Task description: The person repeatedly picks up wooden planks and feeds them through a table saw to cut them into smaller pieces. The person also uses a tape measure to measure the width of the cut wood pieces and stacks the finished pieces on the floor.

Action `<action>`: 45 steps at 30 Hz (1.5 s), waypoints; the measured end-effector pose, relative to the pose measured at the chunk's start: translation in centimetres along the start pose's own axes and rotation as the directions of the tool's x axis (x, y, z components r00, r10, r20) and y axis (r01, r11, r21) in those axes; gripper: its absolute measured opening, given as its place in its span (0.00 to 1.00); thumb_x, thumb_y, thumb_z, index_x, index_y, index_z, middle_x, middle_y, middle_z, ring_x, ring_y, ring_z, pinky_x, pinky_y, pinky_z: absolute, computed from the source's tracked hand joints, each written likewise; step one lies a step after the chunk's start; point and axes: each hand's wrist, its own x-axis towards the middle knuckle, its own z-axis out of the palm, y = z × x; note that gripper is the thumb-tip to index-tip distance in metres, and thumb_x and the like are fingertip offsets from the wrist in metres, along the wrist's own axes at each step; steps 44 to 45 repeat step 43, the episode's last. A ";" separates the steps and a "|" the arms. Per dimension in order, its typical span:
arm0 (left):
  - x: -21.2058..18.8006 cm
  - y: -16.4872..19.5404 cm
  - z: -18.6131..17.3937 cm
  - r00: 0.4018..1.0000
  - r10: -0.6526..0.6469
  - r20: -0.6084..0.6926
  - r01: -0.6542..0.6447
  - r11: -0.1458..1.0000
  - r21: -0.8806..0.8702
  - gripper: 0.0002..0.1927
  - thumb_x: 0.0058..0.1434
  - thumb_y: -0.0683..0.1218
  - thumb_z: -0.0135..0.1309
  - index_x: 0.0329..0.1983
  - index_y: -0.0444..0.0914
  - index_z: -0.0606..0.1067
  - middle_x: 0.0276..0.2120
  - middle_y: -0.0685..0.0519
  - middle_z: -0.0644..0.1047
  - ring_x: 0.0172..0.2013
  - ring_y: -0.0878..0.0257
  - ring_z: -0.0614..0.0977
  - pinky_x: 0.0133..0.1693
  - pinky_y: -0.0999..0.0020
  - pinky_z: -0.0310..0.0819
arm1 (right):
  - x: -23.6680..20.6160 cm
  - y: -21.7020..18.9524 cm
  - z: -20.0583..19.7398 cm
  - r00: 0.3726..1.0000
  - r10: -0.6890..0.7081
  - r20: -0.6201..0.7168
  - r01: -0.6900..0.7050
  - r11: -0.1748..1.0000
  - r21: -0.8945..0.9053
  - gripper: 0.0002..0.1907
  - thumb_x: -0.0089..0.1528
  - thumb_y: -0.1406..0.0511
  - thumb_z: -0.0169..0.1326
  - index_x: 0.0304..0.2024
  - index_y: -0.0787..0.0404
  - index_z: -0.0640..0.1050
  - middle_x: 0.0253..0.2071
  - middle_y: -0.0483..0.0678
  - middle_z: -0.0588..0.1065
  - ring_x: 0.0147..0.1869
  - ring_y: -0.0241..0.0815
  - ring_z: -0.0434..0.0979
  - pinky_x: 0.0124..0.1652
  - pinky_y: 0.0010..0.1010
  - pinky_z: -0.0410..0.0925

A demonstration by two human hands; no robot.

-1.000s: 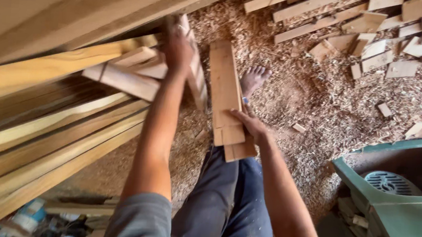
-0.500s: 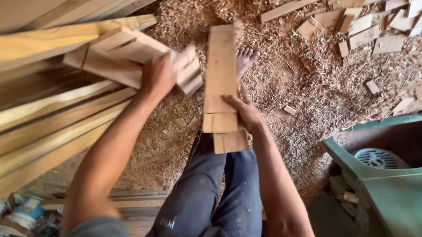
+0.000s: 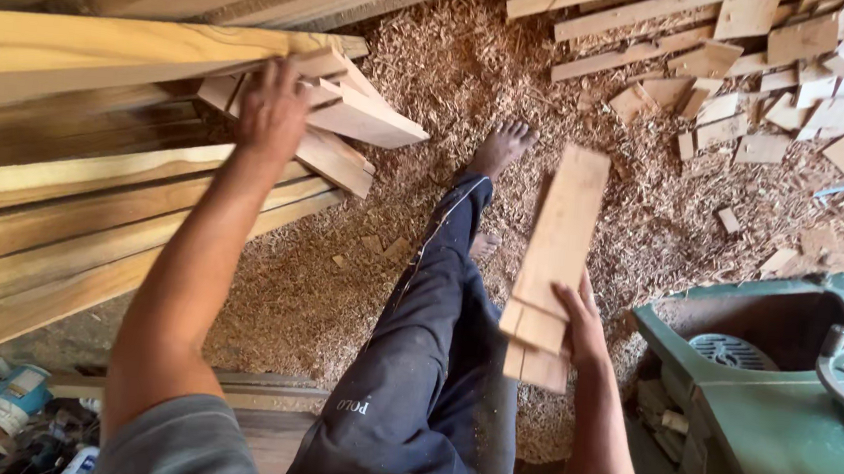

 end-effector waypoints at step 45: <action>-11.8 -0.8 -41.5 0.986 -0.006 -0.166 -0.038 0.965 -0.260 0.47 0.55 0.72 0.59 0.59 0.29 0.68 0.55 0.38 0.69 0.40 0.50 0.81 0.29 0.60 0.83 | -17.1 8.2 0.1 0.969 -0.245 0.021 0.176 0.753 0.634 0.37 0.59 0.67 0.56 0.71 0.59 0.64 0.64 0.58 0.73 0.69 0.53 0.70 0.65 0.46 0.61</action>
